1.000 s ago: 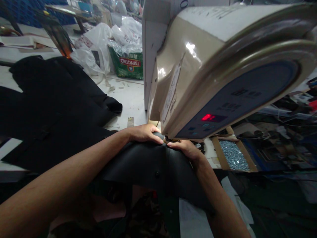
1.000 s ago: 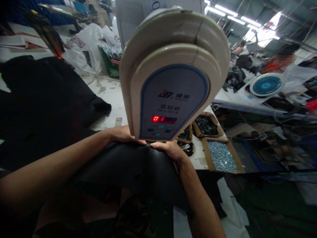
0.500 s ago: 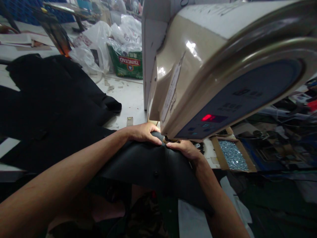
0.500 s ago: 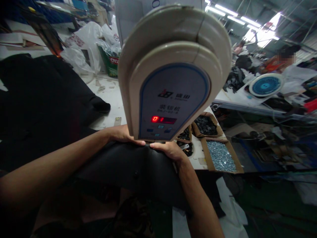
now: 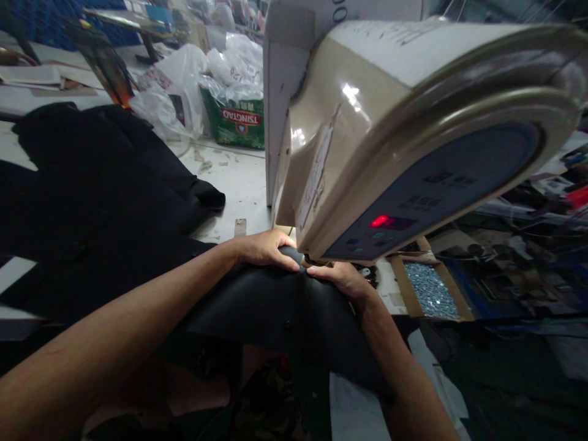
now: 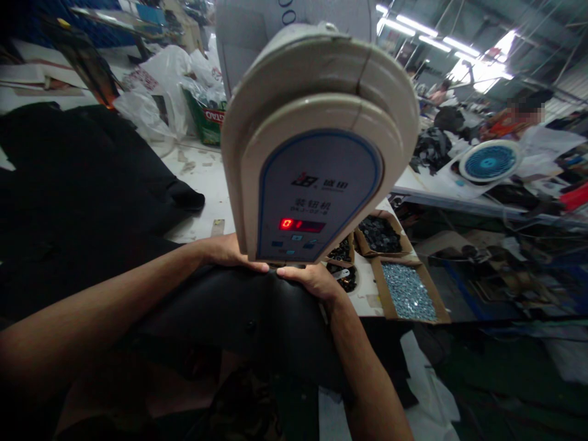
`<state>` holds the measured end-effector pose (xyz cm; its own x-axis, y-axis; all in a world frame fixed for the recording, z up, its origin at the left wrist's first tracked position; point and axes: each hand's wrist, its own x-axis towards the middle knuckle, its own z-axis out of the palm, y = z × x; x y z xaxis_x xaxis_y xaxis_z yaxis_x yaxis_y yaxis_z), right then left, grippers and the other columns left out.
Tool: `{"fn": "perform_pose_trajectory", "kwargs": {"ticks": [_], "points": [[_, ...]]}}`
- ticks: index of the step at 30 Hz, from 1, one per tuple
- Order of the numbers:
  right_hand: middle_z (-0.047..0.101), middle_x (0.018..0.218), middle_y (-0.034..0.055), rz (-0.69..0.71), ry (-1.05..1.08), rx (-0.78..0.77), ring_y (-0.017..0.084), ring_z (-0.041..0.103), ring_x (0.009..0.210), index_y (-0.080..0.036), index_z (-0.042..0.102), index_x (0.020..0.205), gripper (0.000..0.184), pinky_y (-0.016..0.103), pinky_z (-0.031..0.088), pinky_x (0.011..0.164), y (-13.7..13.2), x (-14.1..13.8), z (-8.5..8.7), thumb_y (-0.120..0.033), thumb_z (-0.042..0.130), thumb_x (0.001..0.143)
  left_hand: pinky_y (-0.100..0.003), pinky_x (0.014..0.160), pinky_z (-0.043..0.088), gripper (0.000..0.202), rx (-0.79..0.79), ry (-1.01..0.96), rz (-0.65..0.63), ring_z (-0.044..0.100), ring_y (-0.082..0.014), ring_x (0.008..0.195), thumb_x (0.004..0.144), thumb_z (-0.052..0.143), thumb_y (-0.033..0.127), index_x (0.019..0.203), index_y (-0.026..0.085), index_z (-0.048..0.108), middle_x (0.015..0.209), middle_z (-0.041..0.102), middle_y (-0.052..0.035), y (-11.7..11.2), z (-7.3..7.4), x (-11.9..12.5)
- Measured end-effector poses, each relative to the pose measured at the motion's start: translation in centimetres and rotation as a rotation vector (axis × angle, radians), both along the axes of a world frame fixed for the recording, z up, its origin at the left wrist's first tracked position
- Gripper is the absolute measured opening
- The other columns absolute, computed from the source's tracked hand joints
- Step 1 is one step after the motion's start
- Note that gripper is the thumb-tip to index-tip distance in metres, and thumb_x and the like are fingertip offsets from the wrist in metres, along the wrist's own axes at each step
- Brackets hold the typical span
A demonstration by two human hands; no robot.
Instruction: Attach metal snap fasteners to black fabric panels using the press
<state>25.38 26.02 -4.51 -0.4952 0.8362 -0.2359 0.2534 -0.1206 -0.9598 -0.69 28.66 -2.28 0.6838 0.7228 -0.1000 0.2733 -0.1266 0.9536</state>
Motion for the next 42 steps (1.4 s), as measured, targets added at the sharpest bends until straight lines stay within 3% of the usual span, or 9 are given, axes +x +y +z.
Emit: {"fn": "perform_pose_trajectory", "kwargs": {"ticks": [4,8,12,14,17,22,28,33,42], "points": [[0.077,0.120,0.0054,-0.004,0.024,-0.021,0.031,0.066,0.121,-0.021,0.077,0.121,0.048,0.046,0.042,0.113,-0.1,-0.1,0.3,-0.044,0.081,0.079,-0.032,0.085,0.052,0.036,-0.072,0.038,0.027,0.068,-0.0250,0.096,0.069,0.083,0.046,0.089,0.018,0.074,0.080,0.072,-0.0016,-0.2,0.1,0.0],[0.077,0.115,0.0051,-0.020,0.076,-0.005,0.030,0.067,0.116,-0.021,0.078,0.114,0.044,0.043,0.045,0.109,-0.6,-0.1,0.5,-0.045,0.082,0.077,-0.032,0.084,0.052,0.039,-0.045,0.021,0.058,0.068,-0.0257,0.099,0.071,0.082,0.047,0.094,0.016,0.075,0.086,0.073,-0.0035,-0.9,0.5,0.1],[0.075,0.092,0.0026,-0.027,0.114,-0.034,0.023,0.068,0.084,-0.020,0.079,0.100,0.035,0.033,0.054,0.080,-2.3,0.1,0.3,-0.044,0.085,0.075,-0.028,0.080,0.050,0.038,0.067,0.075,0.002,0.068,-0.0223,0.092,0.078,0.077,0.045,0.101,0.016,0.076,0.088,0.074,-0.0026,-2.5,1.1,0.2],[0.067,0.076,-0.0002,0.006,0.076,0.007,0.016,0.060,0.069,-0.017,0.075,0.083,0.028,0.026,0.047,0.064,-3.4,0.3,0.2,-0.042,0.086,0.075,-0.025,0.074,0.048,0.032,0.154,0.090,-0.056,0.067,-0.0188,0.084,0.082,0.074,0.041,0.103,0.017,0.076,0.085,0.072,-0.0014,-3.7,1.4,0.1],[0.053,0.062,-0.0039,0.079,0.036,0.089,0.010,0.045,0.059,-0.016,0.065,0.066,0.033,0.023,0.034,0.054,-4.7,0.4,0.3,-0.039,0.087,0.075,-0.022,0.062,0.042,0.024,0.240,0.112,-0.126,0.061,-0.0135,0.069,0.086,0.071,0.035,0.100,0.016,0.075,0.077,0.068,-0.0002,-5.3,1.7,-0.1],[0.050,0.061,-0.0044,0.107,0.040,0.057,0.009,0.041,0.057,-0.015,0.064,0.068,0.033,0.023,0.029,0.051,-5.3,0.3,0.3,-0.039,0.085,0.077,-0.022,0.062,0.042,0.023,0.225,0.121,-0.137,0.061,-0.0137,0.071,0.088,0.069,0.031,0.103,0.015,0.074,0.079,0.068,-0.0006,-6.2,1.7,-0.4],[0.056,0.070,-0.0015,0.070,0.022,0.031,0.013,0.048,0.063,-0.017,0.068,0.074,0.034,0.024,0.036,0.055,-4.7,0.3,0.1,-0.047,0.085,0.076,-0.022,0.062,0.043,0.023,0.140,0.161,-0.116,0.062,-0.0142,0.071,0.089,0.068,0.035,0.101,0.016,0.074,0.080,0.070,0.0000,-5.5,2.2,-0.3],[0.055,0.068,-0.0022,0.066,0.006,0.018,0.013,0.047,0.061,-0.017,0.066,0.073,0.036,0.024,0.035,0.053,-4.7,0.3,0.2,-0.049,0.085,0.075,-0.023,0.062,0.043,0.027,0.079,0.144,-0.098,0.061,-0.0147,0.069,0.086,0.072,0.040,0.097,0.015,0.074,0.077,0.068,0.0000,-5.6,1.8,-0.1],[0.059,0.070,-0.0025,-0.041,-0.008,0.108,0.013,0.049,0.064,-0.017,0.072,0.083,0.023,0.024,0.037,0.058,-7.8,-1.7,0.2,-0.040,0.077,0.083,-0.027,0.083,0.050,0.033,-0.144,0.041,-0.131,0.066,-0.0215,0.093,0.087,0.070,0.040,0.110,0.016,0.076,0.101,0.075,-0.0035,-6.3,0.3,-0.5]]}}
